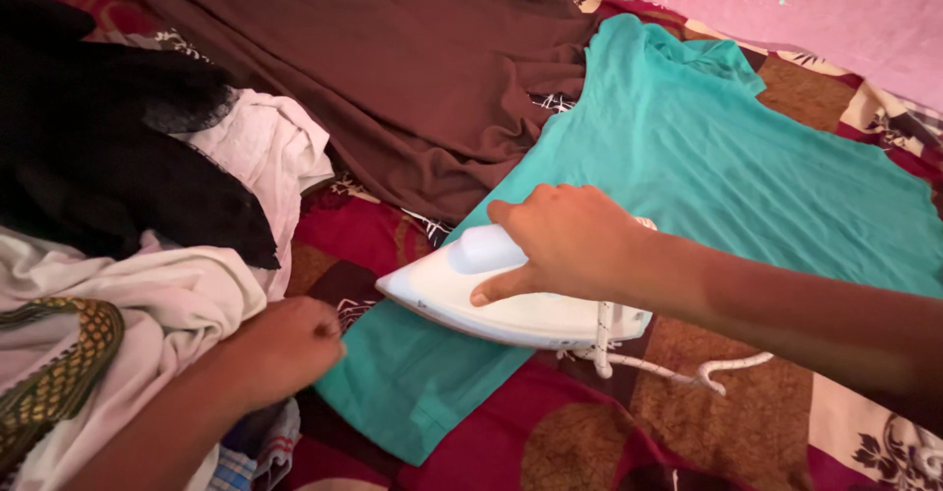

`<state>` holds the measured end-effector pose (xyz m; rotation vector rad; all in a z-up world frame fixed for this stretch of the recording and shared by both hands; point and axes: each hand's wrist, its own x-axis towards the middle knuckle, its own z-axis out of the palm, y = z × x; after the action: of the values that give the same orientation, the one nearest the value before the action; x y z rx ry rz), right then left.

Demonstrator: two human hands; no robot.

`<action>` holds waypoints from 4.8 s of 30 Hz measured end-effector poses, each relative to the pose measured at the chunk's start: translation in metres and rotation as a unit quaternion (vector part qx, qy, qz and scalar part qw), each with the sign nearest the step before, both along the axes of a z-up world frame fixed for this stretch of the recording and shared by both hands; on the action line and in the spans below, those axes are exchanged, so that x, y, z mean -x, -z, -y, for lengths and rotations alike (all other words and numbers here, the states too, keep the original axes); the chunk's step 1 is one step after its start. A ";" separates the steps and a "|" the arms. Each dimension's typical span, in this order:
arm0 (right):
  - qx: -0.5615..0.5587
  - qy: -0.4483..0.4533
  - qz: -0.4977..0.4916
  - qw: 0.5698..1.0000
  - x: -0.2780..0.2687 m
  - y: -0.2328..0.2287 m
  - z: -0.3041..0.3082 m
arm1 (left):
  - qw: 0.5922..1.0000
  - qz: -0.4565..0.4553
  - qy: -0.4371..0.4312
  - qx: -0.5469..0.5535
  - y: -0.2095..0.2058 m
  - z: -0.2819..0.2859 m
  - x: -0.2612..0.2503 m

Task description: The person irons a teal shirt laid on a patterned bedsheet, using a white electric iron. They smooth the fabric with their hands, move the iron across the body and sleeves, and reposition the shirt to continue ironing different sections.

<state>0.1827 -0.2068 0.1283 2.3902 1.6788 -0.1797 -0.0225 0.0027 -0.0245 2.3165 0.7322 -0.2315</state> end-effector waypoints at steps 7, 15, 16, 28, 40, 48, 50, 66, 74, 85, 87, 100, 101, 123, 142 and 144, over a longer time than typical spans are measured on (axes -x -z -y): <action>0.020 -0.016 0.044 0.999 -0.005 0.016 -0.005 | 0.995 -0.053 -0.083 0.025 0.011 -0.006 0.002; 0.012 -0.019 0.030 0.999 -0.002 0.020 -0.010 | 0.986 -0.049 -0.068 0.147 0.002 -0.014 -0.006; 0.008 -0.025 0.031 0.999 -0.002 0.020 -0.009 | 0.988 -0.042 -0.037 0.143 -0.002 -0.014 -0.005; 0.031 -0.070 0.042 0.996 0.027 0.030 -0.001 | 0.943 -0.113 -0.198 0.240 0.027 -0.020 -0.007; -0.005 0.102 0.071 0.992 -0.024 0.024 -0.014 | 0.950 -0.153 -0.199 0.186 0.018 -0.012 -0.015; -0.005 -0.025 0.059 0.998 0.006 0.033 -0.010 | 0.944 -0.242 -0.164 0.156 -0.002 -0.010 -0.023; -0.016 0.002 0.066 0.998 -0.006 0.031 -0.014 | 0.952 -0.250 -0.135 0.111 -0.011 -0.010 -0.021; 0.018 -0.144 -0.001 0.989 0.022 0.025 0.021 | 0.930 -0.270 -0.195 0.158 -0.017 -0.002 -0.030; 0.051 -0.176 -0.028 0.983 0.037 0.022 0.024 | 0.921 -0.230 -0.222 0.223 -0.025 -0.001 -0.028; 0.099 -0.166 -0.005 0.981 0.017 0.010 0.026 | 0.940 -0.249 -0.184 0.144 0.002 -0.007 -0.024; 0.072 -0.194 -0.011 0.978 0.026 0.015 0.022 | 0.940 -0.257 -0.175 0.142 0.004 -0.008 -0.028; 0.085 -0.233 -0.013 0.969 0.028 0.014 0.014 | 0.948 -0.227 -0.166 0.152 0.012 -0.011 -0.023; 0.061 -0.247 -0.025 0.967 0.033 0.016 0.011 | 0.949 -0.225 -0.159 0.156 0.011 -0.012 -0.022; 0.050 -0.266 -0.039 0.962 0.033 0.025 0.007 | 0.938 -0.286 -0.154 0.116 0.000 -0.006 -0.032; 0.053 -0.239 0.004 0.970 0.001 0.028 -0.003 | 0.936 -0.260 -0.186 0.149 0.005 -0.006 -0.033; 0.042 -0.238 -0.006 0.970 0.005 0.025 -0.005 | 0.937 -0.251 -0.192 0.150 0.004 -0.005 -0.029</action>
<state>0.1776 -0.2023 0.1037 1.8595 2.1408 -0.1815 0.0068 0.0075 -0.0287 1.7878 1.2827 -0.7163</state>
